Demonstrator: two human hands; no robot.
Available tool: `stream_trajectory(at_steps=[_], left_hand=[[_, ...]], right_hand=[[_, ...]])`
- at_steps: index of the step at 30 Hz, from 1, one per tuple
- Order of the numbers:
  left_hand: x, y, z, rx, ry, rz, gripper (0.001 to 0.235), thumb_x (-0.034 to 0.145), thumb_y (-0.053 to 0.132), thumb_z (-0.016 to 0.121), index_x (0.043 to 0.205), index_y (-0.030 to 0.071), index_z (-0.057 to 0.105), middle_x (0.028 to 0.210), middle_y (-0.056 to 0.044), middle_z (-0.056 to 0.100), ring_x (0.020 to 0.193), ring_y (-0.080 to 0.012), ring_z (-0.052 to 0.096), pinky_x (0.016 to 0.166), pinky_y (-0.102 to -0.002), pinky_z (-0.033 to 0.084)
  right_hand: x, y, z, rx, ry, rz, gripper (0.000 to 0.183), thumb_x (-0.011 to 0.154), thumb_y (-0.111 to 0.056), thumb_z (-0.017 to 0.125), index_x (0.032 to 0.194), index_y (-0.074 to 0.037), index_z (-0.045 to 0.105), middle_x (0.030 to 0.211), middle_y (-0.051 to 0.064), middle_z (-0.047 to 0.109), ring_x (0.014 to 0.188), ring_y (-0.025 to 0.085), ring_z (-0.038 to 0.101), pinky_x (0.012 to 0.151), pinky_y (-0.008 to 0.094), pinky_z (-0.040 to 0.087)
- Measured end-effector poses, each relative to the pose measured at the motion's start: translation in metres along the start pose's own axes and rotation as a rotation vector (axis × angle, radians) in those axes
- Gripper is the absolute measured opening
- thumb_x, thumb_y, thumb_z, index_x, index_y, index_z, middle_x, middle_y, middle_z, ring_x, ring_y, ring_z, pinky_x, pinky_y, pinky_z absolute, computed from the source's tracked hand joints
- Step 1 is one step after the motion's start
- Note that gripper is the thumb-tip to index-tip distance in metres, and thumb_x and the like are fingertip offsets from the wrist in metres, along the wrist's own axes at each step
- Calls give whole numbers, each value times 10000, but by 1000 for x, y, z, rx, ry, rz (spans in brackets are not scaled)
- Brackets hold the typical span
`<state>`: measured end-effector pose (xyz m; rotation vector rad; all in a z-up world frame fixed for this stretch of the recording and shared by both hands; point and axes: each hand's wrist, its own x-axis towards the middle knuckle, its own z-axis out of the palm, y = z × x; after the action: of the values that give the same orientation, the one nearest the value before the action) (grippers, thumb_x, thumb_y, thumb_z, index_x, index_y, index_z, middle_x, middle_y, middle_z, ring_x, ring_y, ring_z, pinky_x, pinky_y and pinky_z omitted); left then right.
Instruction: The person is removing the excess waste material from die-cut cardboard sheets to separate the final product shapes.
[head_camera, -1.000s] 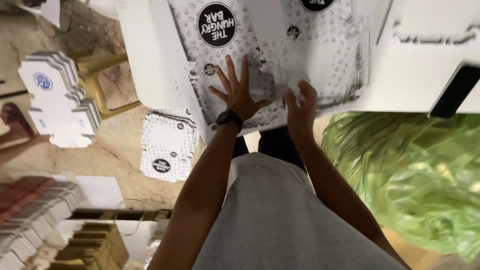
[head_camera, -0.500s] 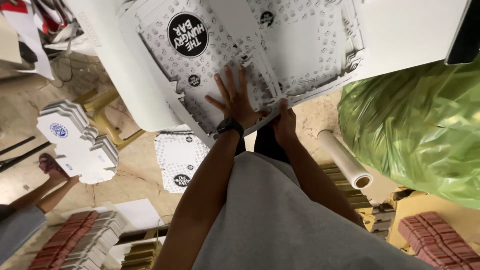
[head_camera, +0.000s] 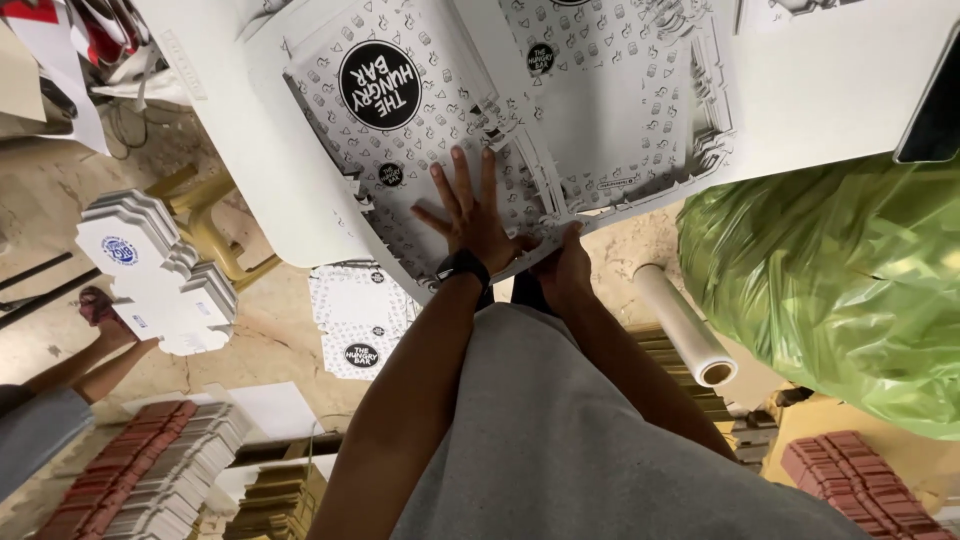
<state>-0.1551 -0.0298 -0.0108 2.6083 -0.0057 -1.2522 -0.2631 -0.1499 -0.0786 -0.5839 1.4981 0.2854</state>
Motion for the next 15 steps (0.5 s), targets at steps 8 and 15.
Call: stream_trajectory(at_steps=[8,15], left_hand=[[-2,6,-18,-10,-60,-14,1396,761,561,865,1648,310,-183,1650,-98,-364,1497,-436,-330,1072,-852,-98],[-1,3,-13,4,-108,-1,1427,769,647,852,1629,312,-236,1642,-131,-372,1483,-464,-331,1043,-866,-115]], right_hand=[[-13,-18,16,84,-67,64,654,1052,-549,439,1373,9,556,1203,244,675,1082,415,694,945,526,590],[-60,-40,28,89,-193,224,696,1054,-579,368,1397,3,536,1173,188,673,1079,392,674,1020,553,542]])
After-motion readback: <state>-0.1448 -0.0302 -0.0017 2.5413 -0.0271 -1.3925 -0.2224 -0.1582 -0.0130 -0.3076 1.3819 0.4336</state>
